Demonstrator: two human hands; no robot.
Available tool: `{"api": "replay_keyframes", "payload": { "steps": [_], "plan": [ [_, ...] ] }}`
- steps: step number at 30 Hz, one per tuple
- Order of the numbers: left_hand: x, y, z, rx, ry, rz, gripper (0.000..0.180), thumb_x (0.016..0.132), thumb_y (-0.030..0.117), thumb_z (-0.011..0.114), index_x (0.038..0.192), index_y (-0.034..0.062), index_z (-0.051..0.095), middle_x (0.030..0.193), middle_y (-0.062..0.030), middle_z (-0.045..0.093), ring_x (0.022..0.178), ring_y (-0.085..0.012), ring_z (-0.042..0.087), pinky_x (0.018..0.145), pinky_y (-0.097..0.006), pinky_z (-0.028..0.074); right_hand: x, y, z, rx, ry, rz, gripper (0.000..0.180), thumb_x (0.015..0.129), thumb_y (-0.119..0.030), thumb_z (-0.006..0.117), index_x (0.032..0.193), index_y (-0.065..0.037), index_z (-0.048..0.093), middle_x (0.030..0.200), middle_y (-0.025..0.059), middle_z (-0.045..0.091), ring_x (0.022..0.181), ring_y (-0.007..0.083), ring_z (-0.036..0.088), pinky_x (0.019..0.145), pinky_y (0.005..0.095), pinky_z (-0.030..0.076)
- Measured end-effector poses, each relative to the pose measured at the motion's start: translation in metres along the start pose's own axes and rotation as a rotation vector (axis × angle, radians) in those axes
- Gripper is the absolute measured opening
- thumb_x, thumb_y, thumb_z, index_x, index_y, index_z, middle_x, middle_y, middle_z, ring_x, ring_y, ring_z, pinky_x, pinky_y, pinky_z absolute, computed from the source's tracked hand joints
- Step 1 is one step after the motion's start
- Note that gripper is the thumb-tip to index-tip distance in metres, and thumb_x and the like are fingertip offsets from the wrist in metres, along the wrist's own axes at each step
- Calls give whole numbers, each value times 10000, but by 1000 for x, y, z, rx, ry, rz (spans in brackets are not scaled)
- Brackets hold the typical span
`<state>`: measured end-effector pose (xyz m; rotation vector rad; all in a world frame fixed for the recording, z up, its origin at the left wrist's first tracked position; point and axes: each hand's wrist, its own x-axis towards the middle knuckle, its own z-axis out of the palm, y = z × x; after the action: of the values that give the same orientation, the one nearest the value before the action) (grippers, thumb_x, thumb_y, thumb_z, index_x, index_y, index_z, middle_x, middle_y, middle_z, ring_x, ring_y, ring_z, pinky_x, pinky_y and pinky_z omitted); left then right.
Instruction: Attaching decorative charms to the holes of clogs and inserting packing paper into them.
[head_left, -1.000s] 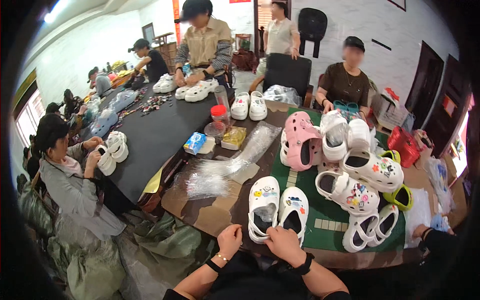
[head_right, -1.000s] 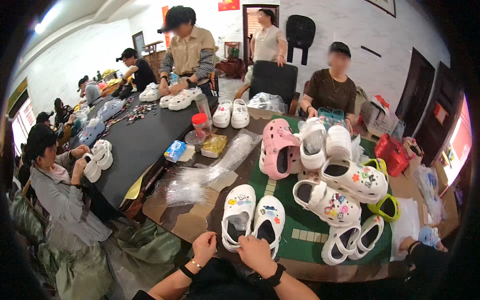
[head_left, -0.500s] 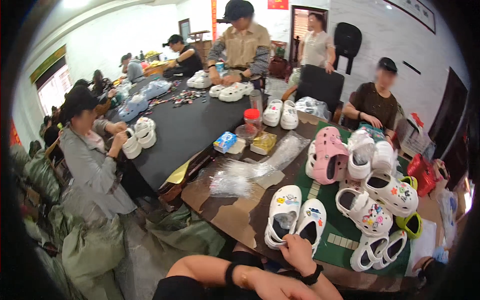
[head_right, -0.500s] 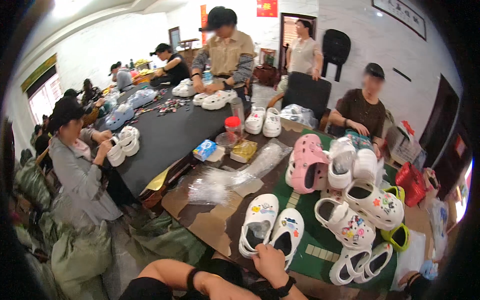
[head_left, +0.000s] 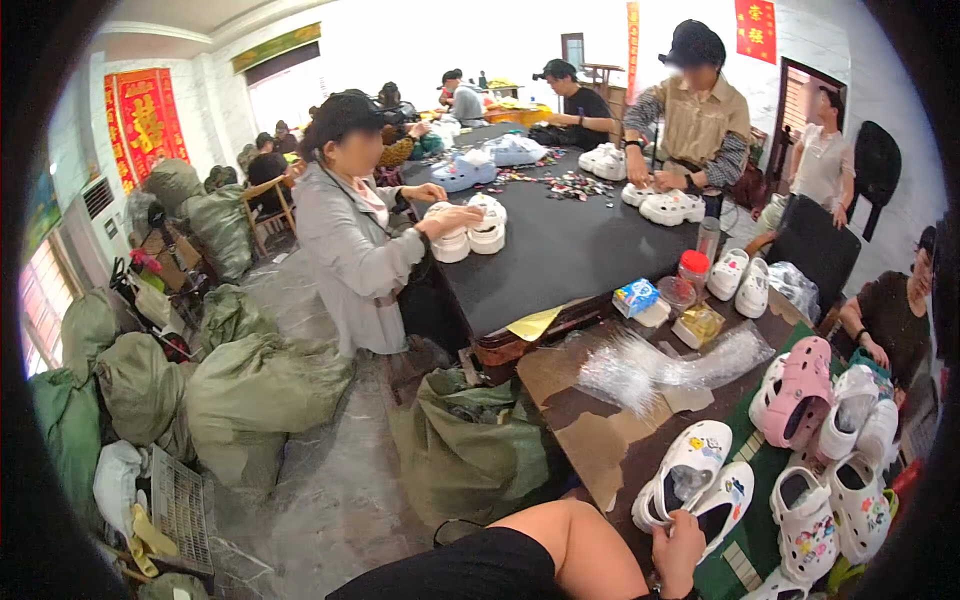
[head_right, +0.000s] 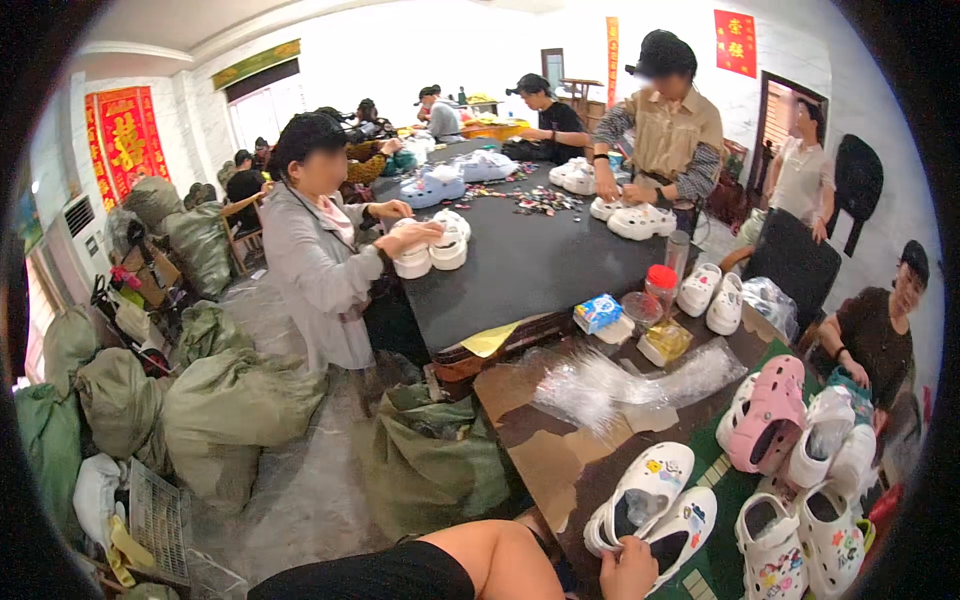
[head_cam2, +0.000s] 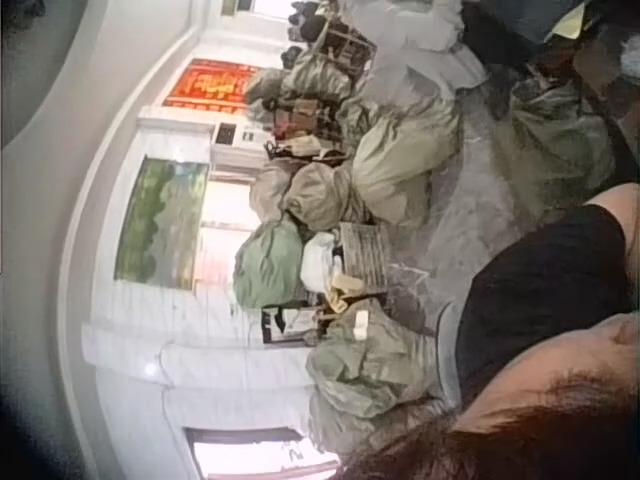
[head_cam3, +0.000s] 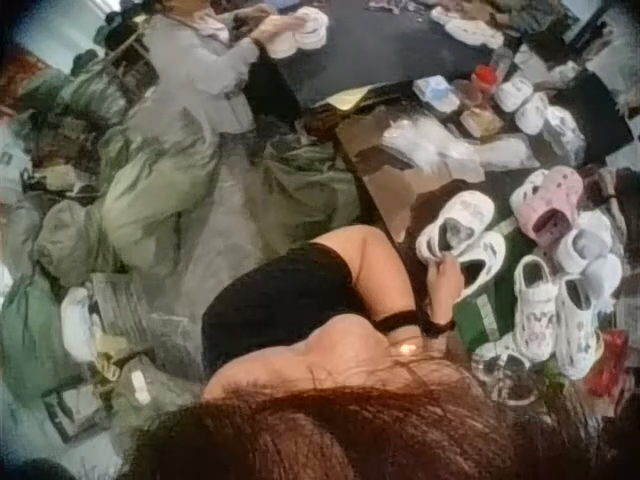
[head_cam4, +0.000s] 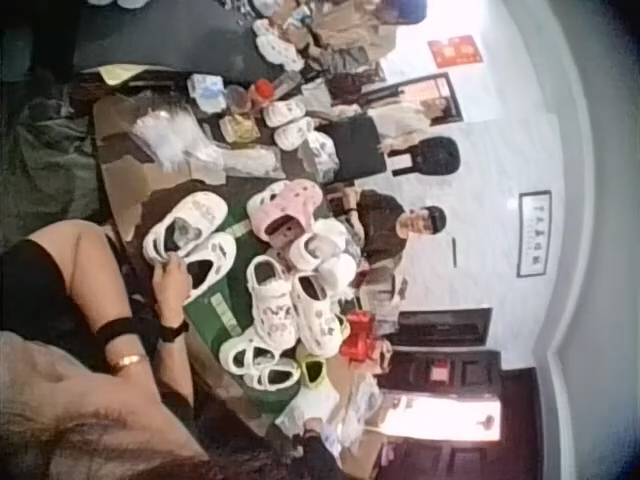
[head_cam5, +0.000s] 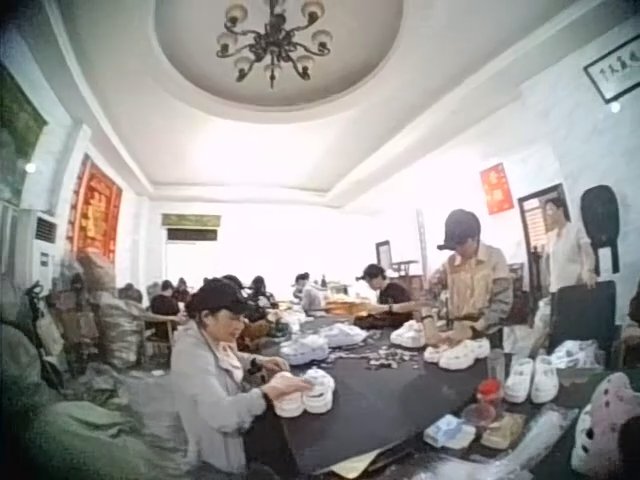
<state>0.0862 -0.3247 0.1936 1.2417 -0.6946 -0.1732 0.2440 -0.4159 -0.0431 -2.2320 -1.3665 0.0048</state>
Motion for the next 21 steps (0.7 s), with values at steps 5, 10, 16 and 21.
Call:
{"api": "replay_keyframes", "payload": {
  "steps": [5, 10, 16, 21],
  "plan": [
    [1, 26, 4, 74, 78, 1, 370, 972, 167, 530, 1311, 24, 487, 1174, -150, 620, 1063, -228, 602, 881, -336, 497, -3, 14, 9, -5, 52, -32, 352, 691, -128, 751, 989, -36, 589, 913, 164, 622, 839, 393, 597, 726, 458, 457],
    [-5, 51, 8, 122, 128, 1, 392, 987, 180, 510, 1342, 21, 461, 1190, -140, 614, 1080, -216, 593, 891, -329, 490, 3, -8, -20, 15, -142, 12, 279, 856, -208, 639, 1082, -46, 618, 975, 218, 632, 870, 426, 603, 748, 460, 485],
    [-5, 60, 5, 132, 98, 10, 418, 1005, 195, 486, 1379, 18, 429, 1210, -129, 606, 1101, -200, 582, 904, -321, 482, -2, -1, -23, 70, -131, 119, 309, 867, -223, 658, 1124, -54, 627, 1026, 246, 627, 938, 387, 616, 822, 444, 477],
    [24, -26, -5, 14, -112, 50, 440, 1020, 208, 466, 1411, 16, 403, 1227, -119, 599, 1118, -187, 573, 915, -313, 475, -7, 22, -19, 155, 32, 56, 261, 712, -68, 694, 950, -3, 609, 900, 214, 622, 853, 407, 599, 773, 429, 469]
  ]
}}
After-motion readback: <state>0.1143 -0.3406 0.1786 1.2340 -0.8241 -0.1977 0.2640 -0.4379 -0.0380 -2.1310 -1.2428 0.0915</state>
